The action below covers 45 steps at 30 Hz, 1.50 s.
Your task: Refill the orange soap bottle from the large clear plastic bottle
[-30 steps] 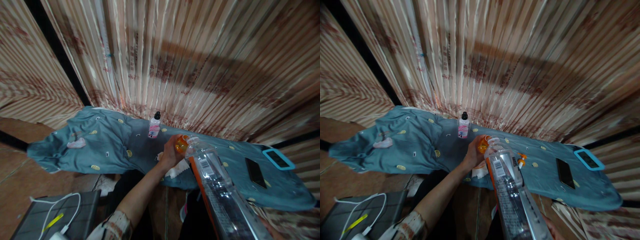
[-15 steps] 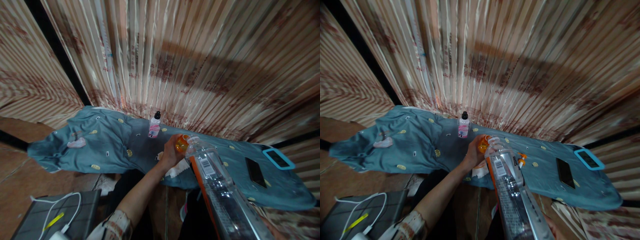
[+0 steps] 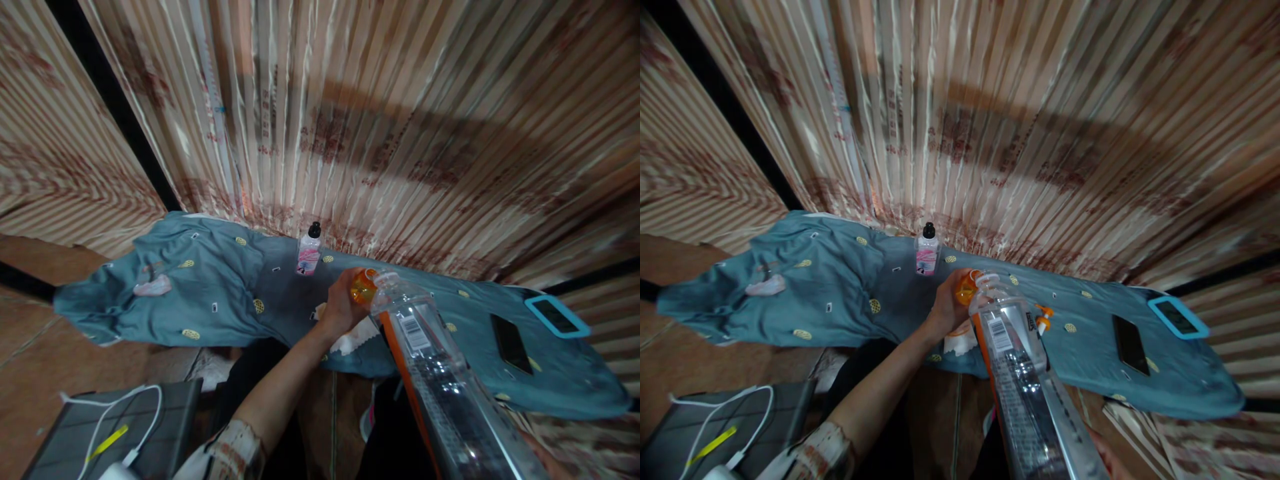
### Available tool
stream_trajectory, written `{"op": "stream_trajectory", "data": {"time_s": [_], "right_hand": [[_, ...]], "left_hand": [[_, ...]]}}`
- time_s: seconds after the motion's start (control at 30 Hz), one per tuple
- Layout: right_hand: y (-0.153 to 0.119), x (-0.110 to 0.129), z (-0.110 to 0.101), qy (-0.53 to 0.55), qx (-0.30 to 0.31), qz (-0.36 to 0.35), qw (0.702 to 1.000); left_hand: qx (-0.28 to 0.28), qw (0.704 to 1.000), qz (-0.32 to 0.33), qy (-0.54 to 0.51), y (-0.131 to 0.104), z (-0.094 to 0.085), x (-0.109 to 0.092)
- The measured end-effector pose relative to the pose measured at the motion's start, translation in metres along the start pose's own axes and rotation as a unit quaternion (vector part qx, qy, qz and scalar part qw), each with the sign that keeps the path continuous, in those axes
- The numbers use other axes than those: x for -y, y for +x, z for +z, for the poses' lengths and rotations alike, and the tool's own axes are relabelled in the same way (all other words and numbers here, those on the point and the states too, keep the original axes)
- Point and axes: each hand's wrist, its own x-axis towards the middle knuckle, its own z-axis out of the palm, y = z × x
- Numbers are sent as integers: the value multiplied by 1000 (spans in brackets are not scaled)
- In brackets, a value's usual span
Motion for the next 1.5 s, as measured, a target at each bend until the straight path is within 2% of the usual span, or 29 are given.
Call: {"op": "stream_trajectory", "data": {"time_s": [0.2,0.33,0.53,0.73,0.9,1.1,1.2,1.37,1.5], "right_hand": [[2,-18,-12,7,-20,49,999],[6,-21,-18,4,-25,65,998],[6,-7,-11,2,-18,50,999],[6,12,-1,5,-58,11,998],[0,20,2,2,-80,15,997],[5,22,1,-8,-92,24,995],[6,18,-2,-16,-77,17,997],[6,11,-5,-23,-17,-8,1000],[6,10,-6,-26,-7,-14,1000]], "left_hand": [[2,1000,-2,1,0,0,0],[3,1000,-4,1,0,-1,1],[7,1000,8,14,0,-1,3],[7,1000,13,0,0,-1,4],[5,1000,7,3,-1,-2,0],[9,1000,2,-3,-1,-1,1],[9,1000,1,3,-1,-1,1],[5,1000,8,10,0,-2,-1],[7,1000,-2,-2,-1,-1,1]]}}
